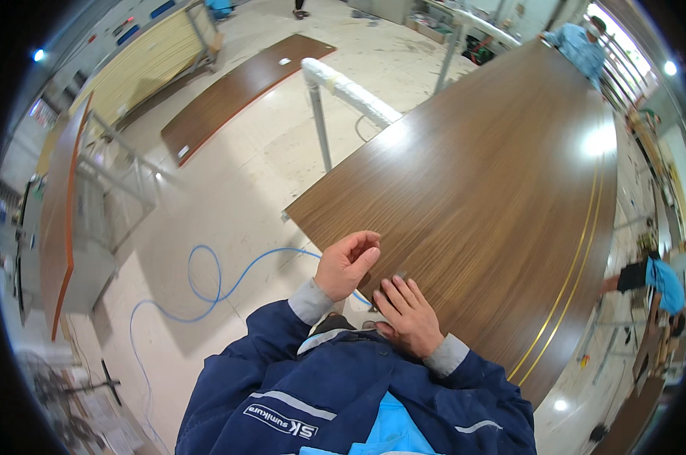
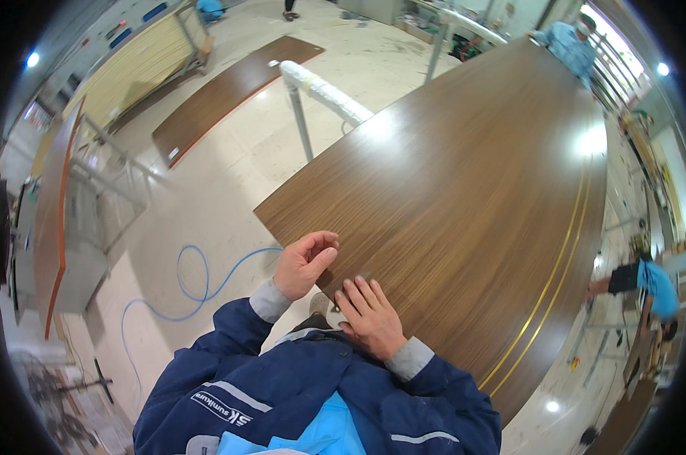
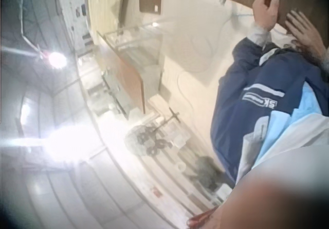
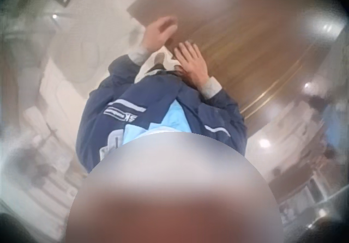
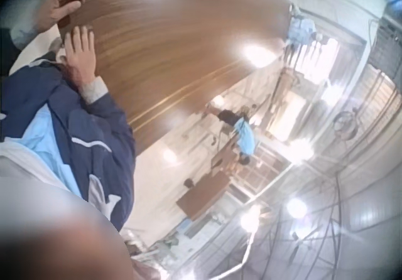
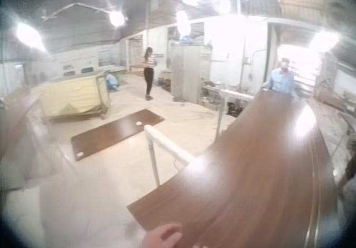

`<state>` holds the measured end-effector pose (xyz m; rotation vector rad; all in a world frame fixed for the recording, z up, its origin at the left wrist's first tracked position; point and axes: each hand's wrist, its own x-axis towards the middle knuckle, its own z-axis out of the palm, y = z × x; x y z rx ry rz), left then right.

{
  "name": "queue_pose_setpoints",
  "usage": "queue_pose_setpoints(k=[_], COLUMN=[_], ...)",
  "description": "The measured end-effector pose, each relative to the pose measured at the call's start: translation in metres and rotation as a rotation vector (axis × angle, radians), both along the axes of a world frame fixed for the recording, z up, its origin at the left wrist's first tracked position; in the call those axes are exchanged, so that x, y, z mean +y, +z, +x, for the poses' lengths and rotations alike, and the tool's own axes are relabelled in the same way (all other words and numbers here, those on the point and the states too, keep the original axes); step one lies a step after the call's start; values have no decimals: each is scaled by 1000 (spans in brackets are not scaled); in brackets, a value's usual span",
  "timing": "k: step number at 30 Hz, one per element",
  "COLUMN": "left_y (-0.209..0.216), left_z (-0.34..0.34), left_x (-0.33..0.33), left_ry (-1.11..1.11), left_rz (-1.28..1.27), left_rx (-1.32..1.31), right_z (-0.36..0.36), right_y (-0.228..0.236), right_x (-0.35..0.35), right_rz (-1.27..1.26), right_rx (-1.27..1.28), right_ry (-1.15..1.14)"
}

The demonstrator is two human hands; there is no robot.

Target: The person wipes a large wooden tabletop with a black cloth, then applies two parallel strips of gold decorative tape along the center. They smooth the tape with the cloth and use a small blade to trim excess tape at the edges.

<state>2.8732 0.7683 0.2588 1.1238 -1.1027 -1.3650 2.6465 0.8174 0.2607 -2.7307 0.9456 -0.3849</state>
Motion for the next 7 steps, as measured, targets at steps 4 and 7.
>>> queue_pose_setpoints(k=[4,7], left_y=[-10,-6], left_z=[26,35], left_x=[-26,-35], left_ry=[-111,-246], left_rz=[50,-10], left_rx=[89,191], right_z=[-9,-13], right_y=[-12,-21], right_x=[14,19], right_rz=[-127,-120], right_rx=[-109,-280], right_ry=[-21,-103])
